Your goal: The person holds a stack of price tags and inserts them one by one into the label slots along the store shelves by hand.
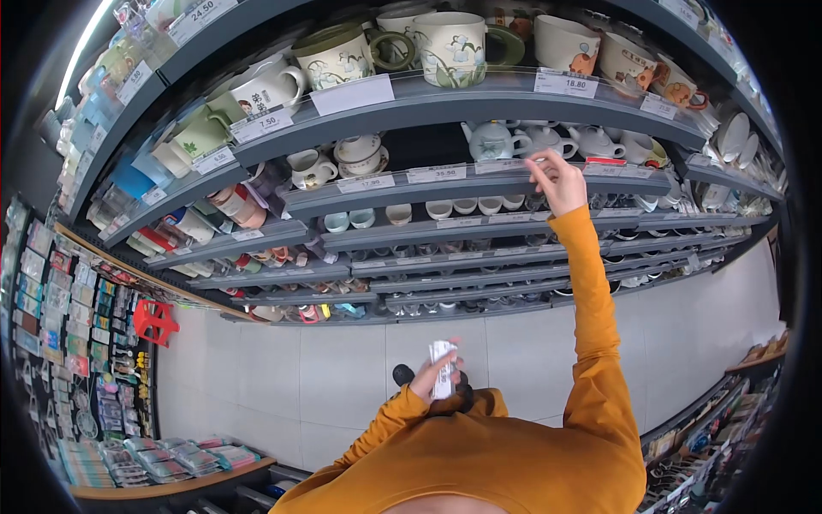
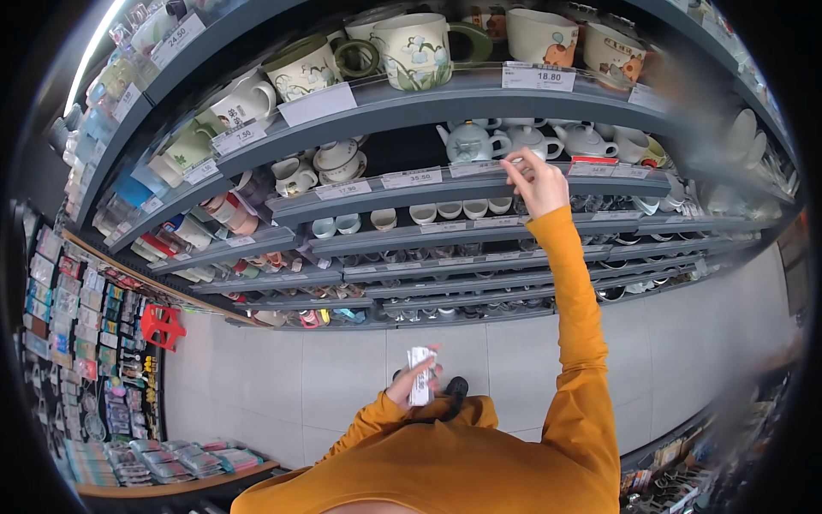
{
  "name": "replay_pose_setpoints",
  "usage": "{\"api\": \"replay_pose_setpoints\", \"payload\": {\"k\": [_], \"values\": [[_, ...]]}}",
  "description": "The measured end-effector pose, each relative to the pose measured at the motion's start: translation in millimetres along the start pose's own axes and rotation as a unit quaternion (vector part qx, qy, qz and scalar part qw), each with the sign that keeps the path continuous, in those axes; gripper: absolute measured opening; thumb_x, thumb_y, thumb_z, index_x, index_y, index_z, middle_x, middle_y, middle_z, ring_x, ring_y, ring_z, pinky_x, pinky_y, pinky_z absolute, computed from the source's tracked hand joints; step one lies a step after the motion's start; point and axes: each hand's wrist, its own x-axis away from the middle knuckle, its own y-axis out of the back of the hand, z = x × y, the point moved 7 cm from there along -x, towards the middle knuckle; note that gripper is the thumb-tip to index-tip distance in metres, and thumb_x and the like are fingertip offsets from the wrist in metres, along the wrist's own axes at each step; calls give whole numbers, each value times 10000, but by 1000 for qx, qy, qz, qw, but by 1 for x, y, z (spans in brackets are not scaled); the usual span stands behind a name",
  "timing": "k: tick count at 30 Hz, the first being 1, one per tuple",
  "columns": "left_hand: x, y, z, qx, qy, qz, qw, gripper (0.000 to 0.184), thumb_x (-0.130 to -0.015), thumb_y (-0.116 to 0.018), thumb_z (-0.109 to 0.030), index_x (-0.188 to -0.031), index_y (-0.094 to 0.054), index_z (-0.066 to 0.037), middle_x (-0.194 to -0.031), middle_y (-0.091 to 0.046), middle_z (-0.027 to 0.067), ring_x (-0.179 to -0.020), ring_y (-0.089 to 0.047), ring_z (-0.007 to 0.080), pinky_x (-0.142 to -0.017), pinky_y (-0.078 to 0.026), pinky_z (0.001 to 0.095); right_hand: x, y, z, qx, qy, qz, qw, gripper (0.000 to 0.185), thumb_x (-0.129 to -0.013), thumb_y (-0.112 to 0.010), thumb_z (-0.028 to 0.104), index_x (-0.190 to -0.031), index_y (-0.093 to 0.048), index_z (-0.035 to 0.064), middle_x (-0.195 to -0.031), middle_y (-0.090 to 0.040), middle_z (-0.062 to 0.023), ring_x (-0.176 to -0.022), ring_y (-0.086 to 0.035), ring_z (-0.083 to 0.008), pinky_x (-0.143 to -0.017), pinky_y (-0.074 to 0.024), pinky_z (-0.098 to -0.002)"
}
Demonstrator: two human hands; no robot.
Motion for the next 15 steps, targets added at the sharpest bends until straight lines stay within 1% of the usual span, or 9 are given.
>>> {"api": "replay_pose_setpoints", "payload": {"k": [2, 3, 6, 7, 10, 11, 14, 15], "values": [[-8, 4, -18, 36, -49, -28, 998, 452, -947, -554, -224, -1367, -401, -157, -837, -531, 47, -600, -467, 105, -564, -421, 257, 7, 8, 1, 30, 21, -30, 999, 165, -878, -644, 262, -970, -648, 125, -629, -637, 16, -486, -594, -99, -475, -429, -238], [-11, 1, -26, 41, -66, -17, 997, 429, -956, -539, -236, -1359, -416, -157, -828, -527, 42, -594, -456, 98, -572, -418, 259, 8, 9, 4, 37, 39, -43, 998, 183, -871, -653, 277, -985, -655, 134, -629, -641, 20, -471, -594, -101, -467, -431, -246], [-22, -2, -41, 35, -86, -6, 996, 409, -968, -516, -244, -1356, -420, -158, -824, -525, 41, -592, -453, 95, -578, -418, 260, 3, 11, 11, 85, 21, -25, 996, 216, -863, -659, 306, -997, -663, 137, -625, -647, 19, -459, -598, -104, -463, -436, -252], [-26, -4, -45, 28, -86, -2, 996, 396, -976, -499, -245, -1355, -421, -158, -823, -522, 40, -590, -450, 94, -579, -415, 258, -1, 9, 8, 64, -5, 0, 998, 251, -863, -657, 324, -997, -664, 111, -602, -646, 8, -434, -591, -115, -453, -438, -262], [-34, -9, -50, 22, -86, -3, 996, 398, -975, -502, -247, -1354, -423, -156, -819, -518, 38, -589, -447, 93, -576, -412, 259, -11, -2, 0, 109, -47, 121, 986, 283, -874, -645, 335, -993, -660, 78, -574, -639, -7, -416, -582, -126, -445, -438, -265], [-35, -11, -51, 23, -83, 1, 996, 397, -974, -503, -250, -1352, -424, -156, -817, -516, 38, -588, -447, 93, -576, -411, 260, -14, -4, -4, 81, -55, 126, 987, 272, -866, -665, 293, -978, -650, 45, -551, -630, -21, -397, -554, -114, -426, -418, -252], [-40, -15, -54, 31, -86, 6, 996, 392, -974, -504, -257, -1344, -428, -154, -812, -510, 38, -586, -444, 94, -575, -409, 261, -21, -5, -5, -44, -66, 146, 986, 244, -851, -689, 242, -953, -643, 25, -541, -619, -27, -390, -524, -90, -414, -395, -235], [-39, -16, -55, 33, -89, 2, 996, 388, -974, -504, -258, -1340, -431, -154, -812, -508, 38, -585, -443, 94, -574, -408, 261, -23, -2, -3, -57, -62, 137, 987, 215, -844, -699, 204, -911, -642, 8, -542, -611, -32, -393, -496, -70, -405, -375, -226]]}}
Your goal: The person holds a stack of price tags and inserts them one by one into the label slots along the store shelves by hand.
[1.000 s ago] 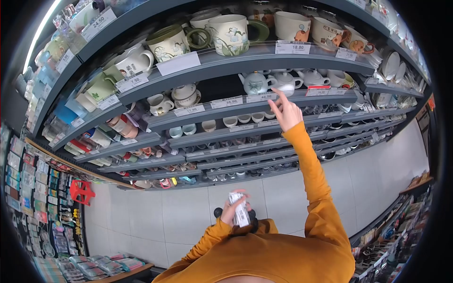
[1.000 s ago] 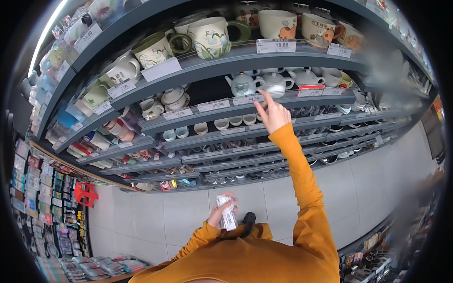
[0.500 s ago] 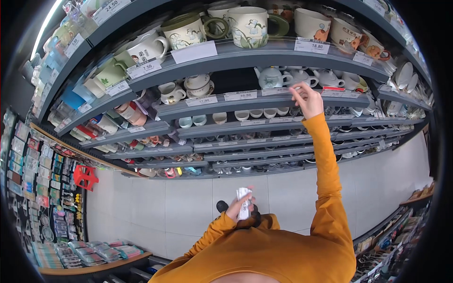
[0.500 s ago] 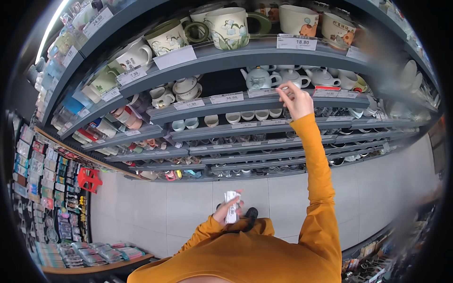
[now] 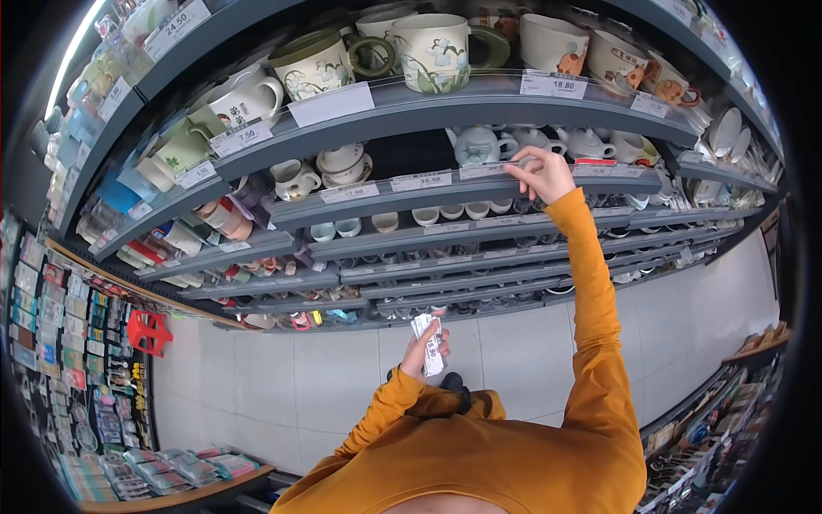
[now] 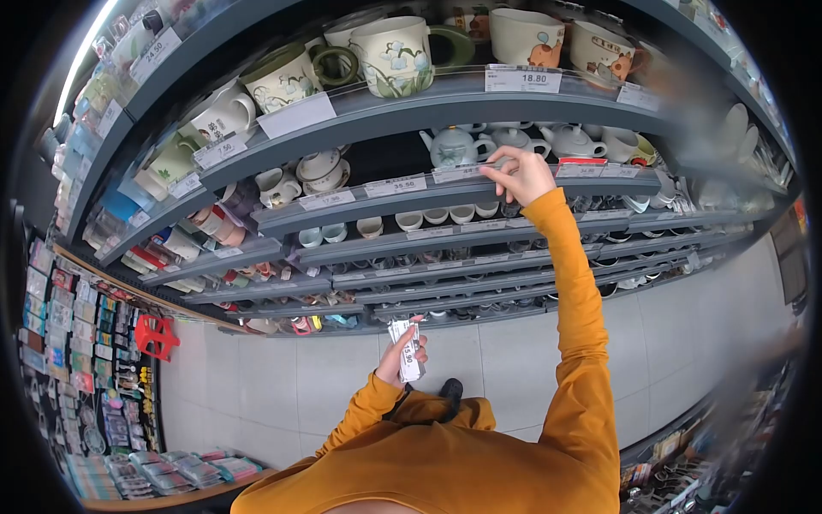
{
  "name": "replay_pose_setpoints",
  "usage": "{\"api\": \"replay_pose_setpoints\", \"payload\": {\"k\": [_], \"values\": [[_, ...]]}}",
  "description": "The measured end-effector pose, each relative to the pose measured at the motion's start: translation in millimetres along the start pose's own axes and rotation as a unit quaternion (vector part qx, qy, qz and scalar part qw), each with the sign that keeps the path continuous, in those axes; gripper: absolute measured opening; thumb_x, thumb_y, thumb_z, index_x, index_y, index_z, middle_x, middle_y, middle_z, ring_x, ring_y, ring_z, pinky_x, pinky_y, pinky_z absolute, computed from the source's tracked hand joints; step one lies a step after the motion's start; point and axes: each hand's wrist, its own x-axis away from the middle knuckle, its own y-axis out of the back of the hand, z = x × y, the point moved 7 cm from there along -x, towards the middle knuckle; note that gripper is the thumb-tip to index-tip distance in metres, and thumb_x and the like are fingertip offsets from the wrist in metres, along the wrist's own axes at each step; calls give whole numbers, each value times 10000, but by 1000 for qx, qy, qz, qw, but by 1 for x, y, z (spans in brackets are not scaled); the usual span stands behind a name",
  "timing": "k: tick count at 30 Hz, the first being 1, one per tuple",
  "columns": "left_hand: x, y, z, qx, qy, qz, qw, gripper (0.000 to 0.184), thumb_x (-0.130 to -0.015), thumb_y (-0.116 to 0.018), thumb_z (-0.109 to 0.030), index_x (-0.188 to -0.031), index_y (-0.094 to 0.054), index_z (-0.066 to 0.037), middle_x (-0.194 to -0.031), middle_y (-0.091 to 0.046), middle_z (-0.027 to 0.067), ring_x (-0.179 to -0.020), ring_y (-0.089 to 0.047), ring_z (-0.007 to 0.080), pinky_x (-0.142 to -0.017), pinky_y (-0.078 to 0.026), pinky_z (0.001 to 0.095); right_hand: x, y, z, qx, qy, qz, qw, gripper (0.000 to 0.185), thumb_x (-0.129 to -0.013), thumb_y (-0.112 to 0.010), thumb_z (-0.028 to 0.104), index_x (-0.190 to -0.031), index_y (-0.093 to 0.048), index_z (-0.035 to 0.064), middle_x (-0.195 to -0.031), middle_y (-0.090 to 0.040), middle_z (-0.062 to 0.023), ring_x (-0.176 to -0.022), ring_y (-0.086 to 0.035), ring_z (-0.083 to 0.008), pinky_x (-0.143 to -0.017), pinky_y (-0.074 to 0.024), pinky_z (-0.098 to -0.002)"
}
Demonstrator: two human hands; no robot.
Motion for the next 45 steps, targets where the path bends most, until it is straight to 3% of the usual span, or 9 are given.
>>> {"api": "replay_pose_setpoints", "payload": {"k": [8, 12, 17, 20, 26, 29, 34, 43, 45], "values": [[-8, 3, -21, 36, -80, -35, 995, 379, -994, -445, -364, -1305, -432, -148, -796, -487, 32, -574, -423, 88, -538, -388, 249, 15, 1, 15, -83, 16, -15, 996, 205, -877, -672, 209, -910, -667, 7, -577, -606, -12, -423, -464, -33, -408, -347, -187], [-9, -12, -49, 19, -181, -67, 981, 378, -997, -432, -377, -1264, -460, -111, -805, -488, 22, -594, -428, 74, -513, -364, 214, 91, -82, -4, -267, -104, 89, 954, 195, -879, -665, 187, -764, -612, 39, -570, -599, -11, -415, -497, -47, -379, -360, -175], [-18, -5, -58, -133, -225, -115, 958, 384, -966, -525, -237, -1309, -461, -75, -884, -561, 30, -697, -500, 83, -572, -405, 219, 206, -237, -54, -373, -297, 238, 846, 242, -901, -646, 269, -776, -599, 67, -585, -597, -5, -455, -506, -50, -432, -392, -195], [-29, 16, -51, -45, -181, -93, 978, 415, -953, -546, -217, -1328, -439, -72, -883, -559, 37, -722, -519, 103, -591, -435, 237, 219, -252, -49, -399, -296, 252, 830, 249, -906, -637, 289, -802, -605, 65, -604, -605, -13, -454, -499, -60, -439, -394, -204], [-34, 32, -67, -55, -122, -76, 988, 426, -945, -554, -205, -1342, -426, -115, -877, -559, 55, -676, -544, 147, -570, -466, 267, 153, -201, -55, -252, -203, 104, 940, 248, -903, -639, 275, -963, -624, 35, -634, -637, -33, -469, -528, -66, -425, -407, -215], [-39, 39, -64, -27, -39, -52, 998, 415, -953, -535, -250, -1336, -432, -127, -884, -564, 59, -662, -549, 155, -562, -470, 268, 106, -164, -52, -45, -133, 14, 990, 323, -890, -635, 299, -1130, -599, 86, -649, -665, -34, -461, -595, -123, -445, -430, -270], [-47, 49, -44, 13, 71, 17, 997, 440, -965, -487, -353, -1339, -433, -130, -915, -569, 63, -647, -551, 151, -548, -476, 267, 57, -149, -52, 139, -83, -53, 985, 291, -862, -645, 309, -1113, -612, 166, -675, -659, -17, -594, -641, -234, -565, -480, -369], [-50, 52, -49, 19, 128, 45, 991, 410, -963, -484, -333, -1298, -470, -97, -890, -553, 46, -571, -470, 117, -489, -397, 239, 82, -105, -94, 210, -139, -196, 948, 205, -869, -638, 334, -919, -617, 136, -641, -628, -35, -601, -629, -302, -537, -463, -429], [-55, 60, -48, 19, 143, 54, 988, 399, -963, -483, -328, -1282, -480, -90, -884, -549, 43, -562, -452, 108, -483, -382, 230, 99, -99, -112, 248, -165, -201, 933, 197, -872, -640, 316, -933, -630, 129, -639, -649, -19, -593, -650, -238, -546, -475, -369]]}}
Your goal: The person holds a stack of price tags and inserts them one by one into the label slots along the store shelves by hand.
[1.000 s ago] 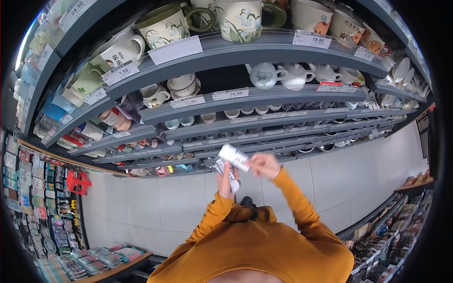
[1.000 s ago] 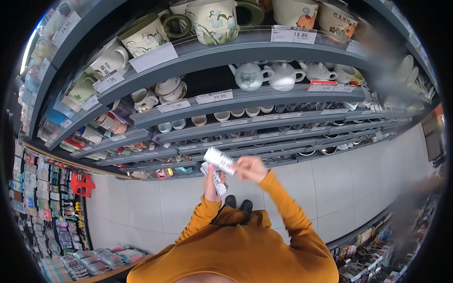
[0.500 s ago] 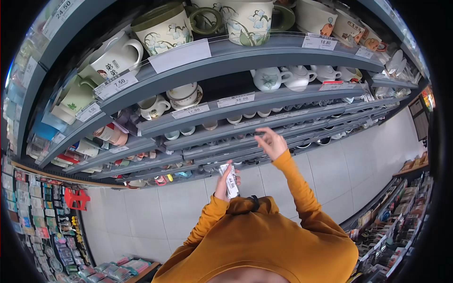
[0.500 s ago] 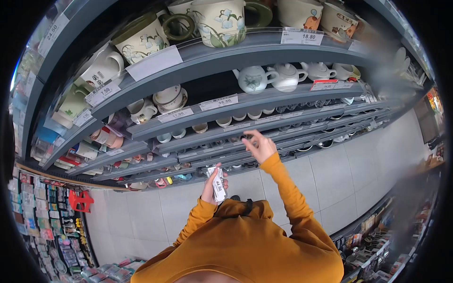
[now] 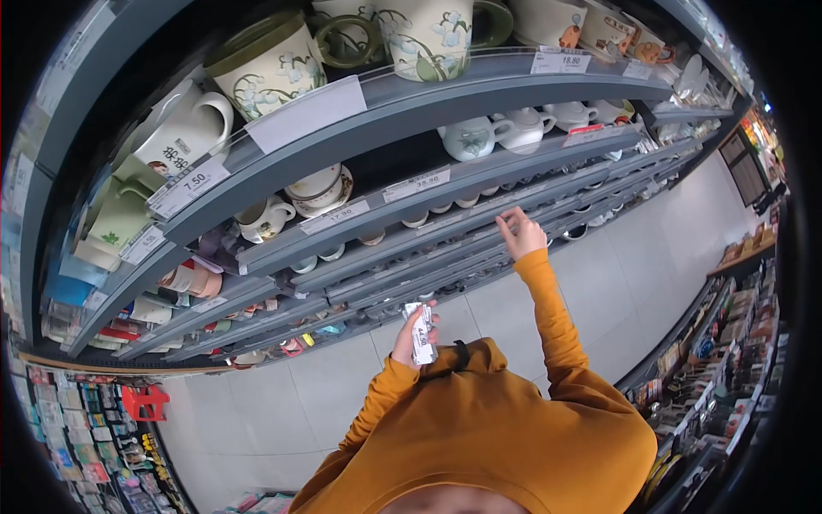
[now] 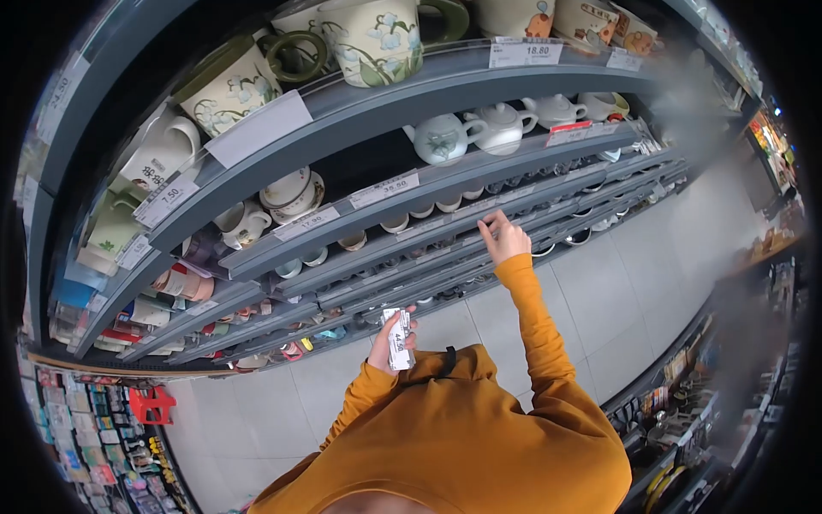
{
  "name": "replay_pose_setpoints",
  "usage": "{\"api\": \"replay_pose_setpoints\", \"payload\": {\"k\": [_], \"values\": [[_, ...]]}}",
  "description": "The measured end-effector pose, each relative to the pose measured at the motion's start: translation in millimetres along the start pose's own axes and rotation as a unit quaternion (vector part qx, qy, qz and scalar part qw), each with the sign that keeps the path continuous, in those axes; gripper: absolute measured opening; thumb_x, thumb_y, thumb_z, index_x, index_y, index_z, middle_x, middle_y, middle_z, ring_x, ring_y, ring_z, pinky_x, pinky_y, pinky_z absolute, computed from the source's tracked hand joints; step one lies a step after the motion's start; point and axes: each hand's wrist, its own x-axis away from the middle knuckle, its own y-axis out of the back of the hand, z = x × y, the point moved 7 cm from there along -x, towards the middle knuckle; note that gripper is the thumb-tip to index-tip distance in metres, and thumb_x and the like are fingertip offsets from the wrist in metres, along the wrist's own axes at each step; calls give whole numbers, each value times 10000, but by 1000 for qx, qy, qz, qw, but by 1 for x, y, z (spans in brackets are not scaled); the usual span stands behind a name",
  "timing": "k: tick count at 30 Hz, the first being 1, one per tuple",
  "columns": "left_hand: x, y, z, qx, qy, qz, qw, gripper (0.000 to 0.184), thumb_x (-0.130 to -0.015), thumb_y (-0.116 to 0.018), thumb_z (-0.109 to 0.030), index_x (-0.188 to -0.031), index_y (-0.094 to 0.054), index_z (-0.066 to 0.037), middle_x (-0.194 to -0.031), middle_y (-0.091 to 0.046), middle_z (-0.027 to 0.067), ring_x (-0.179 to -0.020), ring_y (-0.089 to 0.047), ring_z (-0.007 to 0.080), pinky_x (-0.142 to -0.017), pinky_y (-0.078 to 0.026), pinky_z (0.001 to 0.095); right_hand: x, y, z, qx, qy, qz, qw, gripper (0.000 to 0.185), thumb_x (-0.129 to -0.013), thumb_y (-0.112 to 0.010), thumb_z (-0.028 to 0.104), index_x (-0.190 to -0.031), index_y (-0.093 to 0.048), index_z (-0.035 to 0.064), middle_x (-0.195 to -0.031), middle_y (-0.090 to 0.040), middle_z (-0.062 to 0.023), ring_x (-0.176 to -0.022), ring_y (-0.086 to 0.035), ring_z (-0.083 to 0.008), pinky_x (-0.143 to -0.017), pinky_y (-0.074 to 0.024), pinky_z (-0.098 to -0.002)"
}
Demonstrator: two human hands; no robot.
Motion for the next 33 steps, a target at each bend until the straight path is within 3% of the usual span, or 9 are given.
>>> {"api": "replay_pose_setpoints", "payload": {"k": [5, 8, 14, 21, 26, 27, 28, 30, 33], "values": [[-9, 12, 4, -14, 37, 8, 999, 386, -965, -474, -326, -1267, -485, -85, -823, -520, 37, -528, -421, 95, -458, -347, 228, 24, -48, -44, 108, 13, 150, 983, 267, -832, -652, 370, -989, -639, 155, -772, -692, -35, -730, -659, -301, -647, -516, -413], [-10, 12, 3, -15, 52, 28, 998, 382, -967, -470, -327, -1263, -482, -84, -791, -498, 32, -521, -411, 91, -452, -338, 227, 25, -60, -52, 105, 16, 137, 985, 271, -832, -650, 370, -999, -642, 156, -767, -691, -34, -716, -662, -292, -651, -520, -410], [-10, 4, 4, -3, 33, -10, 999, 385, -961, -489, -309, -1256, -482, -61, -755, -464, 21, -531, -394, 87, -458, -335, 222, 1, -4, -8, -31, 25, 14, 999, 261, -867, -634, 291, -1093, -577, 173, -673, -648, -22, -615, -639, -267, -544, -475, -410], [-21, -19, 29, -7, -16, -40, 999, 383, -961, -494, -333, -1244, -487, -74, -762, -485, 18, -534, -406, 92, -472, -339, 227, -50, -5, -13, 5, 123, 81, 989, 197, -861, -638, 300, -995, -608, 158, -658, -643, -37, -635, -635, -301, -557, -483, -415], [-44, -59, 58, 2, -84, -104, 991, 478, -954, -499, -435, -1192, -545, -23, -834, -568, 33, -596, -512, 114, -524, -428, 234, -74, 19, -7, -105, 203, 162, 960, 205, -860, -658, 310, -860, -656, 105, -618, -640, -5, -471, -595, -133, -475, -445, -273], [-49, -69, 63, -26, -109, -112, 987, 497, -952, -495, -453, -1172, -569, -14, -846, -588, 28, -620, -538, 116, -556, -463, 236, -74, 31, -5, -128, 217, 149, 956, 198, -860, -655, 306, -857, -651, 108, -626, -640, -12, -488, -594, -164, -486, -448, -294], [-53, -86, 68, 7, -131, -64, 989, 485, -964, -477, -436, -1173, -562, -8, -993, -615, 60, -792, -601, 143, -700, -504, 246, -70, 42, -7, -154, 227, 138, 952, 191, -861, -651, 302, -854, -646, 111, -633, -640, -19, -505, -593, -194, -497, -451, -314], [-55, -121, 81, 43, -215, -129, 967, 475, -975, -458, -421, -1166, -564, 1, -1192, -579, 96, -1043, -583, 173, -894, -479, 278, -56, 45, -31, -190, 188, 184, 946, 182, -880, -636, 291, -875, -662, 111, -609, -639, -14, -452, -567, -147, -479, -450, -305], [-75, -121, 110, 9, -312, -159, 937, 474, -982, -447, -410, -1178, -554, 8, -1354, -484, 117, -1189, -513, 190, -1007, -415, 304, 6, 15, -88, -379, 13, 376, 845, 86, -894, -635, 179, -935, -662, 108, -526, -595, 5, -445, -526, -51, -419, -407, -242]]}}
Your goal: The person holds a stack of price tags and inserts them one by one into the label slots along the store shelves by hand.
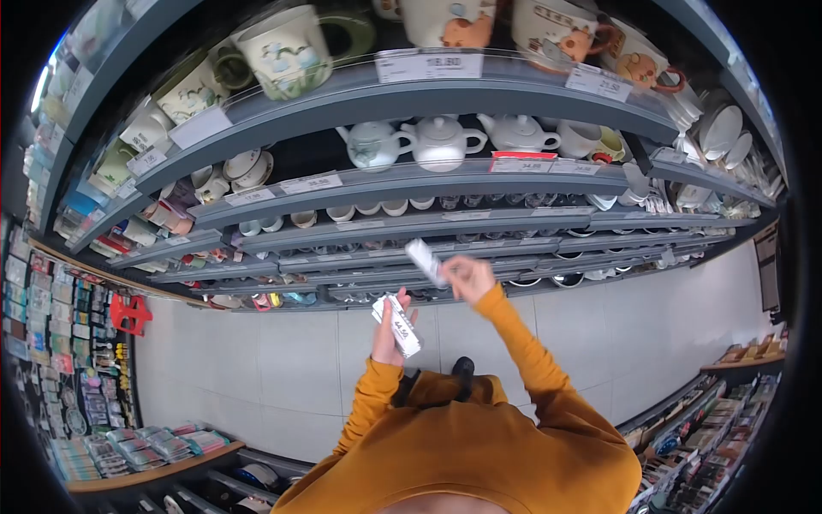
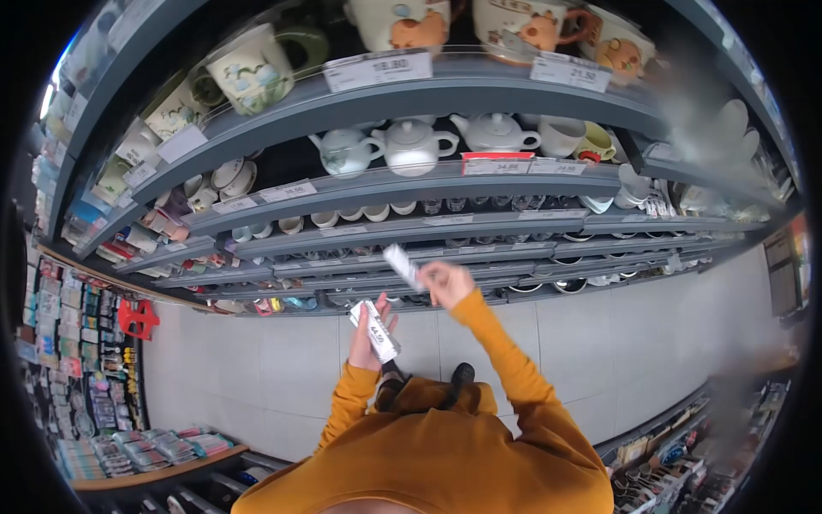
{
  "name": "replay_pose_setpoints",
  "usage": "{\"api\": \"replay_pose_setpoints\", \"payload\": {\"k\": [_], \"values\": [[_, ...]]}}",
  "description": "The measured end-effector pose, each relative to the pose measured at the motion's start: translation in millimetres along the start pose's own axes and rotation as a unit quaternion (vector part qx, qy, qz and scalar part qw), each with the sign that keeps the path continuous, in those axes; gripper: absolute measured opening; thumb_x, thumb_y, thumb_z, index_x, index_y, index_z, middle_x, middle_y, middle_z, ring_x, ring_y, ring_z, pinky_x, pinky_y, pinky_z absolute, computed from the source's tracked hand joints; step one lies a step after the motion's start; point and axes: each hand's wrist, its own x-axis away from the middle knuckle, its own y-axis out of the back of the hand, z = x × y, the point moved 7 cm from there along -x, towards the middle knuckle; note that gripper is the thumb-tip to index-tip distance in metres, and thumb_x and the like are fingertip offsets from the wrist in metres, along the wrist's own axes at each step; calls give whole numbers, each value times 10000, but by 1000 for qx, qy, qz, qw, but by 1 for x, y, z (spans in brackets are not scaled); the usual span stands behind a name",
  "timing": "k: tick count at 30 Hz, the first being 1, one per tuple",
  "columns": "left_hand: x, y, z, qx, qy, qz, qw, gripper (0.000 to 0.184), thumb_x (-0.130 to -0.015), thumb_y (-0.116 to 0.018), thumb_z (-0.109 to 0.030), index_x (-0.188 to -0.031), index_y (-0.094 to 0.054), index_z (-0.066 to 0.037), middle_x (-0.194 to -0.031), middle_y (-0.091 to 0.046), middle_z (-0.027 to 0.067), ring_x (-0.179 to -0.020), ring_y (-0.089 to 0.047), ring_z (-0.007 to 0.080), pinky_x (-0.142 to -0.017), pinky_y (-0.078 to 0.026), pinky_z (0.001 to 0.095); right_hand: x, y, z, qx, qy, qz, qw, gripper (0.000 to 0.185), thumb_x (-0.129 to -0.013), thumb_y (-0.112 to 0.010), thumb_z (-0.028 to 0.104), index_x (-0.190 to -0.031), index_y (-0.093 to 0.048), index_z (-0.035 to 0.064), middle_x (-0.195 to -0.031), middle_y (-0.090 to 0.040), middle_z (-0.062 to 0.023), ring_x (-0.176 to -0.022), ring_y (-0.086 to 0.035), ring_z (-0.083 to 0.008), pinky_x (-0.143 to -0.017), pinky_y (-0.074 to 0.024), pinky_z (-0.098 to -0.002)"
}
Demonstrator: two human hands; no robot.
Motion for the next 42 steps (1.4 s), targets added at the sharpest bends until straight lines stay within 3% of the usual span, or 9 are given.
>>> {"api": "replay_pose_setpoints", "payload": {"k": [3, 7, 10, 13, 17, 19, 25, 30, 42], "values": [[17, -1, 47, -91, 145, -54, 984, 459, -994, -393, -431, -1179, -548, -41, -1345, -508, 125, -1118, -567, 225, -913, -475, 323, 72, -19, -45, -30, -91, 82, 992, 153, -899, -643, 239, -962, -683, 105, -529, -565, 16, -422, -462, -25, -389, -335, -218], [35, -45, 90, -92, 139, 73, 983, 495, -988, -402, -441, -1198, -538, -13, -1286, -556, 125, -1072, -586, 216, -868, -490, 320, 132, 4, -58, -115, -132, 93, 980, 204, -908, -624, 268, -961, -686, 82, -542, -546, 2, -443, -461, -53, -436, -367, -229], [39, -65, 108, -124, 126, 62, 982, 532, -990, -393, -444, -1241, -507, 11, -1280, -554, 135, -1068, -582, 220, -891, -486, 332, 143, 43, -54, 113, -18, 35, 993, 270, -909, -614, 315, -938, -668, 52, -588, -563, -39, -500, -526, -102, -486, -421, -267], [37, -91, 124, -118, 102, 76, 985, 535, -991, -394, -441, -1223, -518, 25, -1272, -555, 142, -1064, -583, 223, -905, -483, 338, 150, 61, -27, 120, 85, 34, 989, 315, -913, -599, 336, -897, -643, 24, -633, -571, -72, -566, -580, -142, -543, -464, -302], [41, -122, 133, -74, 85, 86, 990, 529, -988, -442, -381, -1426, -285, -128, -1252, -557, 168, -1047, -589, 247, -851, -519, 383, 150, 62, -56, 35, -26, 145, 988, 307, -936, -578, 294, -980, -604, -8, -676, -604, -62, -560, -582, -109, -518, -461, -268], [43, -129, 126, -56, 23, 41, 997, 712, -974, -503, -300, -1473, 4, -268, -1269, -542, 179, -1026, -600, 263, -821, -533, 407, 154, 65, -47, -81, -63, 141, 985, 321, -949, -563, 314, -990, -596, -3, -676, -578, -23, -537, -535, -82, -498, -435, -244], [49, -135, 140, 88, 193, 127, 969, 481, -981, -476, -312, -1430, -306, -283, -1144, -597, 44, -920, -608, 184, -849, -538, 354, 162, 55, -73, -199, -101, 202, 954, 398, -962, -519, 388, -971, -588, -4, -779, -607, -43, -579, -574, -94, -573, -484, -229], [59, -134, 130, -24, 48, 81, 995, 457, -966, -517, -282, -1395, -362, -244, -848, -530, 62, -668, -552, 155, -648, -517, 303, 179, 45, -78, -187, -186, 277, 924, 503, -963, -436, 506, -872, -570, 30, -748, -606, -66, -623, -607, -132, -595, -499, -235], [77, -158, 188, -154, 66, 126, 978, 345, -960, -530, -188, -1286, -443, -116, -826, -546, 54, -713, -562, 148, -704, -516, 300, 230, 73, -105, -380, -268, 181, 867, 382, -952, -516, 428, -944, -531, 47, -688, -528, -48, -598, -532, -155, -559, -432, -277]]}}
